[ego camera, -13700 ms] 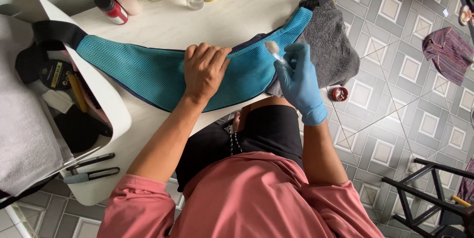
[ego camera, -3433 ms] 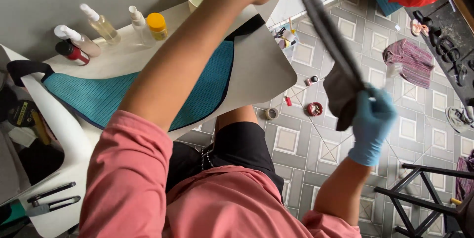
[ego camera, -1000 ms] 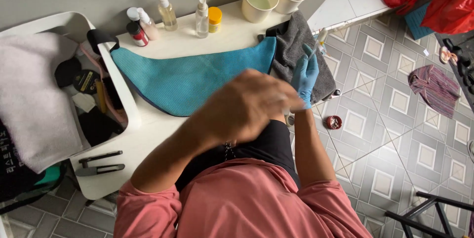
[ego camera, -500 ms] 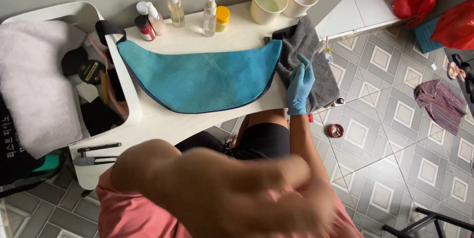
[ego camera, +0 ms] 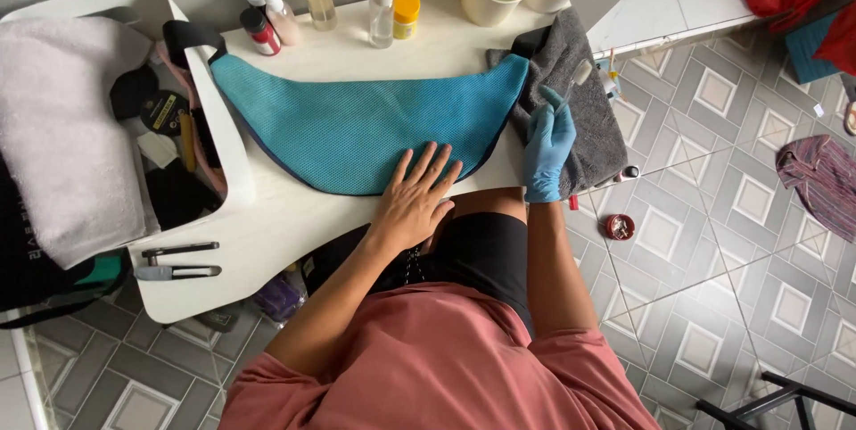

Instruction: Applying a liquid treatment or adhesive to the edges of a blue fabric shoe component using a small applicator brush.

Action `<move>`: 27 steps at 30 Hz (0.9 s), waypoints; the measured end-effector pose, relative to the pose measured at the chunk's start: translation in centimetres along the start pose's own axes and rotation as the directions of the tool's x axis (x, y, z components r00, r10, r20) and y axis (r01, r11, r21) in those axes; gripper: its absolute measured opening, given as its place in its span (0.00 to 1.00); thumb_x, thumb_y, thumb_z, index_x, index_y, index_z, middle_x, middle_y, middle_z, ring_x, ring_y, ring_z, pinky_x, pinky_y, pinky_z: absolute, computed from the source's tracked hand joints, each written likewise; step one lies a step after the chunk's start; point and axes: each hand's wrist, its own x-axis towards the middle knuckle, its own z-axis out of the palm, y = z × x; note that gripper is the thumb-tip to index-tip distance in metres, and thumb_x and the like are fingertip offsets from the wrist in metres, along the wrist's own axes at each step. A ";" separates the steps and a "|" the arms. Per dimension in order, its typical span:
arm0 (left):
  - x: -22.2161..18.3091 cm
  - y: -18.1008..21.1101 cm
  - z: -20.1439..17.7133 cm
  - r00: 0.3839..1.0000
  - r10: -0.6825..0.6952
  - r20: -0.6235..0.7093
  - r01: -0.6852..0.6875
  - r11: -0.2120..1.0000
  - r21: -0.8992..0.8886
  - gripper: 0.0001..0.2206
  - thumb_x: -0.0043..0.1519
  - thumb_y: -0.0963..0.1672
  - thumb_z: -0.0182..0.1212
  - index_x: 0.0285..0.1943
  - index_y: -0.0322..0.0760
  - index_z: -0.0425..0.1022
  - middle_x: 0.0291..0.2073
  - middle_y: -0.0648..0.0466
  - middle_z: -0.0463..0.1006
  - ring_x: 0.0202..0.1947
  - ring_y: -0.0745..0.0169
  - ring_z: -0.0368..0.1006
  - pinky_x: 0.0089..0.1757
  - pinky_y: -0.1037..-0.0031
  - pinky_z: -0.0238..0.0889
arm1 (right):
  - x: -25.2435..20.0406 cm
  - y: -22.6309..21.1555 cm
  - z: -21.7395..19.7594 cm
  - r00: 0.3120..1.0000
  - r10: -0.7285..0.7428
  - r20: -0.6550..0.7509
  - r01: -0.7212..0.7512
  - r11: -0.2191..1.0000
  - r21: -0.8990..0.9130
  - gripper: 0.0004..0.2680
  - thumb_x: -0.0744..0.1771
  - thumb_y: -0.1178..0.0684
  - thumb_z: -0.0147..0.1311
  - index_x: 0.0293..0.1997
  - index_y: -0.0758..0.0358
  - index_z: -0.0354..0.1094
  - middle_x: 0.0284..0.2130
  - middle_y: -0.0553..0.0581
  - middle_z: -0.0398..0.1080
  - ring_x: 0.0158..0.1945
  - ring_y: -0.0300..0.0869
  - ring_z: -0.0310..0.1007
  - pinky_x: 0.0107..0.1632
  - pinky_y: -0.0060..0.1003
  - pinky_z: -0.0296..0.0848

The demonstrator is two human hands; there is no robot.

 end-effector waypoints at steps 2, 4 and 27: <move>-0.2 -0.4 1.1 1.000 0.028 0.006 -0.028 0.998 0.061 0.28 0.70 0.49 0.45 0.81 0.47 0.51 0.79 0.48 0.47 0.79 0.47 0.38 0.69 0.47 0.24 | 0.1 -0.2 0.0 1.000 -0.001 0.007 0.001 1.000 0.023 0.12 0.73 0.52 0.44 0.57 0.67 0.70 0.21 0.50 0.63 0.20 0.32 0.60 0.25 0.26 0.57; -0.1 -0.2 1.0 0.999 0.035 -0.017 -0.034 0.999 0.038 0.28 0.70 0.52 0.44 0.80 0.46 0.52 0.79 0.48 0.49 0.79 0.47 0.39 0.69 0.47 0.25 | 0.2 -0.2 -0.2 1.000 -0.018 0.024 0.017 0.999 0.034 0.13 0.73 0.49 0.44 0.57 0.68 0.70 0.21 0.51 0.63 0.19 0.32 0.60 0.25 0.26 0.57; 10.0 0.5 -0.9 0.977 -0.010 -0.213 0.019 0.999 0.040 0.27 0.65 0.53 0.55 0.71 0.41 0.66 0.70 0.45 0.64 0.74 0.47 0.53 0.67 0.50 0.40 | 0.1 0.5 -0.6 0.993 0.050 0.106 -0.050 0.999 -0.003 0.13 0.72 0.51 0.44 0.56 0.68 0.71 0.22 0.49 0.61 0.22 0.31 0.59 0.28 0.25 0.59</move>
